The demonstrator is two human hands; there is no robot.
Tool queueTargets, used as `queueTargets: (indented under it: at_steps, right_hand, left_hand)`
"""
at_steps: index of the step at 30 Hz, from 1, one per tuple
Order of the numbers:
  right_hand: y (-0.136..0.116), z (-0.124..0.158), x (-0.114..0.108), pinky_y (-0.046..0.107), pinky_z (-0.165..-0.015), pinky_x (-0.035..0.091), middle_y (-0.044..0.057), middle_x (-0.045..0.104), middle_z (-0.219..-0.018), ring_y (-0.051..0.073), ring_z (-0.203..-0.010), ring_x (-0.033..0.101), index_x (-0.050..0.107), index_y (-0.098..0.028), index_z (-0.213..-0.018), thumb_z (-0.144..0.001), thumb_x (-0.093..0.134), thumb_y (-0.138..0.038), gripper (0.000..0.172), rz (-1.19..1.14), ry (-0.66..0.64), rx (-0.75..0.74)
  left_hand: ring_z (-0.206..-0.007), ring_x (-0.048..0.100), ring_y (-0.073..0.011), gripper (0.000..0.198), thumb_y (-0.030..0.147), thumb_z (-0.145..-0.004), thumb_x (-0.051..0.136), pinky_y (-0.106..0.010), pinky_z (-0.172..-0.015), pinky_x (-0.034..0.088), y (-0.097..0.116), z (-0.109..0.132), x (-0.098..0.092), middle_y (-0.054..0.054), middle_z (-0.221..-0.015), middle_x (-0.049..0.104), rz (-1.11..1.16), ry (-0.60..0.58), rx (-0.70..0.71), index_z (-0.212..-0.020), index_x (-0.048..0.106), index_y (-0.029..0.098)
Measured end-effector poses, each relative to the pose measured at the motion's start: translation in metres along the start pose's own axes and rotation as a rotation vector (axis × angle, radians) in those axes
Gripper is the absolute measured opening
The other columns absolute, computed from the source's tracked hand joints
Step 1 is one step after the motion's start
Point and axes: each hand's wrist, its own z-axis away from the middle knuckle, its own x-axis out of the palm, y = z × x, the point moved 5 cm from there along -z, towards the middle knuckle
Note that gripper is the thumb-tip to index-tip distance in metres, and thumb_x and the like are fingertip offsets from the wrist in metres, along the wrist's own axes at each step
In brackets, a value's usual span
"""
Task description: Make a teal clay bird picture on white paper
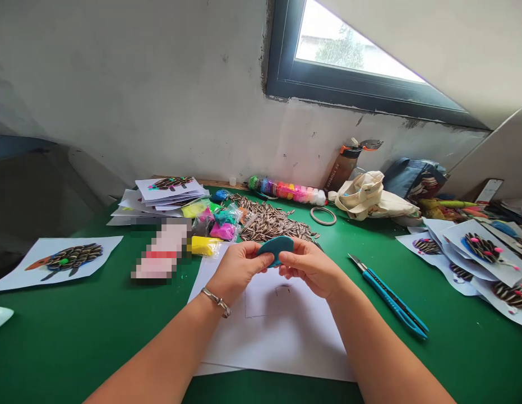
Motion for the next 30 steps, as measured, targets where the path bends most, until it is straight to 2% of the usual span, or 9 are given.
queueTargets:
  at_steps: [6,10,16,20,24,27,30]
  right_hand:
    - [-0.0003,-0.0022,0.0046,0.026,-0.063,0.043,0.002,0.064,-0.074,0.012,-0.064,0.054,0.071,-0.017,-0.087,-0.066,0.08,-0.03,0.026,-0.061,0.016,-0.075]
    - [-0.0029,-0.0025,0.0014,0.027,-0.063,0.043,0.002,0.066,-0.077,0.013,-0.069,0.055,0.071,-0.018,-0.09,-0.066,0.08,-0.03,0.028,-0.049,0.044,-0.109]
    - [-0.0017,-0.0007,0.0007,0.025,-0.057,0.04,0.001,0.064,-0.068,0.012,-0.059,0.054,0.069,-0.017,-0.081,-0.071,0.077,-0.037,0.024,0.023,0.061,-0.078]
    - [0.0018,-0.0004,-0.0033,0.025,-0.052,0.038,0.003,0.064,-0.063,0.012,-0.054,0.055,0.068,-0.015,-0.072,-0.072,0.075,-0.044,0.03,0.075,0.098,-0.033]
    - [0.0016,-0.0003,-0.0042,0.026,-0.054,0.041,0.004,0.066,-0.063,0.012,-0.053,0.055,0.071,-0.015,-0.076,-0.071,0.076,-0.042,0.028,0.049,0.088,-0.052]
    - [0.0004,-0.0002,-0.0037,0.025,-0.054,0.041,0.003,0.066,-0.063,0.012,-0.054,0.055,0.071,-0.015,-0.078,-0.072,0.076,-0.041,0.026,0.029,0.082,-0.067]
    - [-0.0009,0.0001,-0.003,0.026,-0.055,0.042,0.003,0.065,-0.063,0.012,-0.055,0.056,0.072,-0.015,-0.08,-0.072,0.077,-0.04,0.027,0.022,0.081,-0.073]
  left_hand:
    - [-0.065,0.056,-0.0141,0.042,0.054,-0.066,0.073,-0.027,-0.063,0.045,-0.003,-0.0006,-0.0011,-0.001,-0.069,0.061,0.0,0.002,-0.003,-0.077,0.068,0.013]
    - [-0.069,0.059,-0.0153,0.042,0.052,-0.068,0.072,-0.026,-0.062,0.043,-0.0046,-0.0027,-0.0016,-0.003,-0.076,0.066,-0.036,0.008,0.002,-0.089,0.07,0.015]
    - [-0.063,0.056,-0.0144,0.032,0.045,-0.065,0.073,-0.027,-0.063,0.044,-0.0031,-0.0021,-0.0029,0.0,-0.065,0.062,-0.043,0.023,0.006,-0.073,0.068,0.015]
    - [-0.061,0.056,-0.0143,0.03,0.044,-0.063,0.074,-0.027,-0.062,0.045,0.0007,0.0005,-0.0013,0.0,-0.063,0.062,-0.038,0.01,0.011,-0.069,0.067,0.015]
    - [-0.06,0.055,-0.0138,0.029,0.043,-0.066,0.073,-0.026,-0.061,0.044,0.0017,0.0016,-0.0004,0.0,-0.06,0.06,-0.042,0.002,0.017,-0.067,0.066,0.015]
    - [-0.063,0.057,-0.0142,0.035,0.049,-0.069,0.072,-0.026,-0.062,0.044,0.0007,0.0017,-0.0011,0.0,-0.063,0.061,-0.02,0.005,0.013,-0.07,0.065,0.015]
    - [-0.07,0.06,-0.015,0.04,0.054,-0.071,0.07,-0.026,-0.064,0.044,-0.0009,0.0014,-0.0006,-0.002,-0.073,0.065,-0.003,-0.03,-0.002,-0.082,0.068,0.016]
